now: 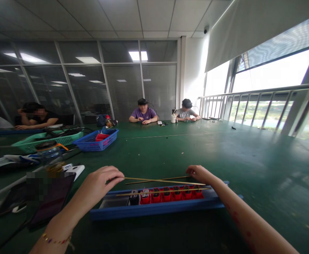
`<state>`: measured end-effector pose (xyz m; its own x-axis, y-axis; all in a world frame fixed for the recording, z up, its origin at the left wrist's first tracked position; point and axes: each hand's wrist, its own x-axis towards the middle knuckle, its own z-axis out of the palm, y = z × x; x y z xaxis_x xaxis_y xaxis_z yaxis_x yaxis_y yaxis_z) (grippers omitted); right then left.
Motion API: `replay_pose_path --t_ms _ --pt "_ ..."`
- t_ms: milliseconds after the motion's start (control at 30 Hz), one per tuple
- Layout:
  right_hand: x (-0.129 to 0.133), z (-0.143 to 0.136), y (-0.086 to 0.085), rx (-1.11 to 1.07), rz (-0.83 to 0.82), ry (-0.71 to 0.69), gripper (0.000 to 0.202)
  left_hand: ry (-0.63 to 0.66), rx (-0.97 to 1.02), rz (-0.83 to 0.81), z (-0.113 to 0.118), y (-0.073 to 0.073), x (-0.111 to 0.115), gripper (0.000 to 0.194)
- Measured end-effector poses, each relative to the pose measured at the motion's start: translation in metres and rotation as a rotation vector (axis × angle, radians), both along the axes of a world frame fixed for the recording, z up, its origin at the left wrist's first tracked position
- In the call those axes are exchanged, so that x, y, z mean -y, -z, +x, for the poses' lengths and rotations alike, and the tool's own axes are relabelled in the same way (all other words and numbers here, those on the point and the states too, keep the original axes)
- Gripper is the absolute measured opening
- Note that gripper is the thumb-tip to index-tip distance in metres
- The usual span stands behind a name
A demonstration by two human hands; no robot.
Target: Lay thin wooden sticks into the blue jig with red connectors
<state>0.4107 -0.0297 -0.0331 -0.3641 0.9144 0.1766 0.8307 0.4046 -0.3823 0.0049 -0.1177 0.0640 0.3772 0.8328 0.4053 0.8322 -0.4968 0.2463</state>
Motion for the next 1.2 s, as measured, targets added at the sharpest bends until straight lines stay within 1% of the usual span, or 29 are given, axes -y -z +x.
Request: replay_pose_path --t_ms 67,133,233,333,467,600,667,733,833,900,1033,1100,1133,1200 --pt "0.000 0.001 0.000 -0.008 0.006 0.012 0.026 -0.027 -0.025 0.024 -0.007 -0.007 -0.004 0.026" --pt "0.001 0.001 0.000 -0.029 0.001 0.033 0.027 -0.042 -0.067 0.003 -0.013 -0.010 -0.011 0.026" --pt "0.002 -0.001 -0.001 -0.073 -0.023 0.049 0.029 -0.038 -0.126 -0.077 -0.016 -0.005 -0.022 0.023" --pt "0.004 -0.003 -0.003 -0.074 -0.031 0.000 0.032 -0.036 -0.151 -0.165 -0.012 0.009 -0.033 0.021" --pt "0.004 -0.006 -0.006 -0.004 -0.087 -0.123 0.035 -0.033 -0.148 -0.303 0.001 0.034 -0.049 0.016" --pt "0.001 -0.006 -0.005 0.055 -0.051 -0.131 0.025 -0.006 -0.178 -0.397 0.014 0.055 -0.064 0.012" --pt "0.000 -0.006 -0.004 0.058 -0.049 -0.122 0.021 0.002 -0.184 -0.404 0.020 0.061 -0.070 0.010" --pt "-0.001 -0.006 -0.003 0.055 -0.067 -0.105 0.019 0.003 -0.183 -0.398 0.023 0.064 -0.074 0.010" --pt "-0.001 -0.005 -0.002 0.055 -0.084 -0.078 0.020 -0.003 -0.167 -0.372 0.026 0.062 -0.073 0.013" --pt "-0.002 -0.005 -0.002 0.059 -0.082 -0.080 0.021 -0.003 -0.149 -0.349 0.027 0.054 -0.065 0.017" --pt "-0.001 -0.005 -0.002 0.057 -0.073 -0.092 0.021 0.041 -0.089 -0.334 0.028 0.029 -0.034 0.027" --pt "-0.001 -0.005 -0.003 0.052 -0.072 -0.090 0.022 0.068 -0.091 -0.346 0.028 0.019 -0.016 0.028" --pt "0.000 -0.005 -0.003 0.051 -0.074 -0.086 0.022 0.076 -0.096 -0.358 0.027 0.016 -0.009 0.027" --pt "0.000 -0.005 -0.003 0.055 -0.077 -0.078 0.022 0.084 -0.101 -0.374 0.026 0.014 0.003 0.022"
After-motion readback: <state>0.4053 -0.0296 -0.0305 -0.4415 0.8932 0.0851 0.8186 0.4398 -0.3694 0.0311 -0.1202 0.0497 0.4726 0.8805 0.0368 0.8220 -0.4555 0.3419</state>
